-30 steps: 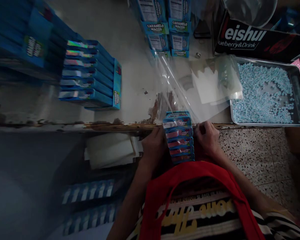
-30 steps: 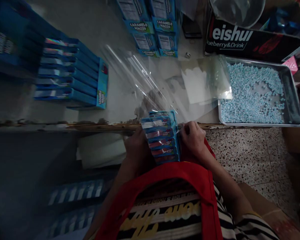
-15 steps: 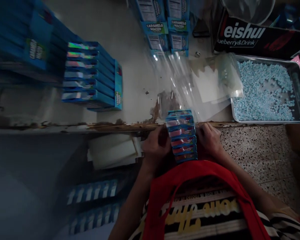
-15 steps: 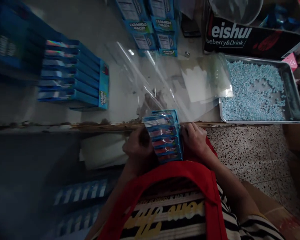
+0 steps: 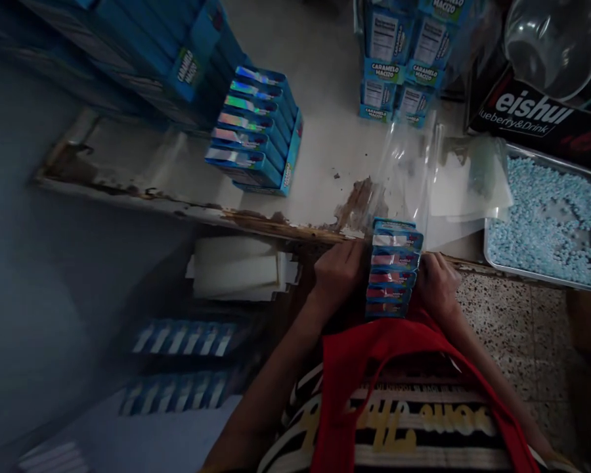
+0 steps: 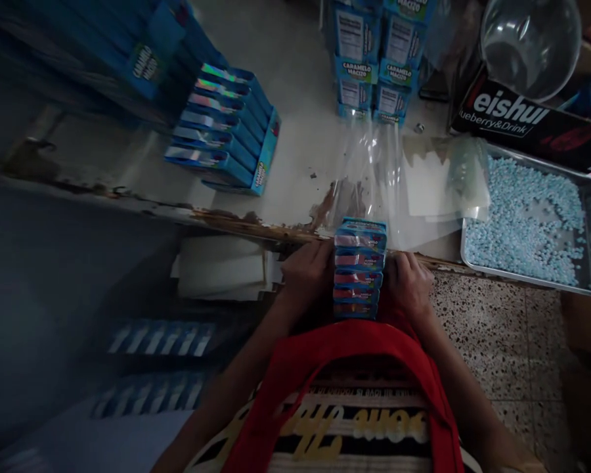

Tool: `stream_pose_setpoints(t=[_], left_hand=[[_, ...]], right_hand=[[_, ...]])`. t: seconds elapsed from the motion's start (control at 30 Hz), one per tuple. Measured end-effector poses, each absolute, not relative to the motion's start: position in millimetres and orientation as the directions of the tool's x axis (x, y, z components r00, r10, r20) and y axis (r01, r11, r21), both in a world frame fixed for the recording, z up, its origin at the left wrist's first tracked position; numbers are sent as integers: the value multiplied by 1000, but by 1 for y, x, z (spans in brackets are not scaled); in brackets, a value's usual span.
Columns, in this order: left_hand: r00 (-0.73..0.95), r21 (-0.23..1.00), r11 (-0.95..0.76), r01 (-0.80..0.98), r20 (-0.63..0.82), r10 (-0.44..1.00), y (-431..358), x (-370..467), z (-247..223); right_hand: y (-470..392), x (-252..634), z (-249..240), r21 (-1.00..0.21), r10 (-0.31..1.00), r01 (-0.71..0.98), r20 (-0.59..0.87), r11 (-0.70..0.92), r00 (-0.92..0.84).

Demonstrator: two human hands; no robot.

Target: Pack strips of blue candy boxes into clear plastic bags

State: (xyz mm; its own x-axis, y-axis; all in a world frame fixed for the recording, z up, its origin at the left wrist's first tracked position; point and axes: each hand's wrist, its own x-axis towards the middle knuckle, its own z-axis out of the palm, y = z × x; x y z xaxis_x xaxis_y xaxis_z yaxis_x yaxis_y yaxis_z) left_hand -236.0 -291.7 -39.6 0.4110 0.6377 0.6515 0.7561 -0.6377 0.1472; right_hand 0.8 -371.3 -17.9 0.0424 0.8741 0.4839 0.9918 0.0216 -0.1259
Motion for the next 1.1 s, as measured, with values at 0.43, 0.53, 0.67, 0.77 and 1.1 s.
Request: stream_pose_setpoints(t=[0.43, 0.53, 0.67, 0.77, 1.1], left_hand=[[681, 82, -834, 546, 536, 499, -318, -263, -57], [619, 214, -795, 568, 525, 584, -329, -261, -58], [291, 821, -356, 446, 242, 925, -343, -238, -66], [232, 964, 260, 56, -266, 936, -359, -222, -69], [447, 918, 337, -211, -216, 868, -375, -225, -36]], right_hand=[[-400, 15, -20, -126, 907, 934, 314, 333, -281], [-408, 15, -19, -137, 908, 935, 320, 327, -271], [-407, 6, -30, -328, 923, 928, 382, 178, -42], [-409, -6, -48, -581, 913, 806, 381, 112, 148], [-389, -8, -28, -438, 605, 826, 781, 356, 154]])
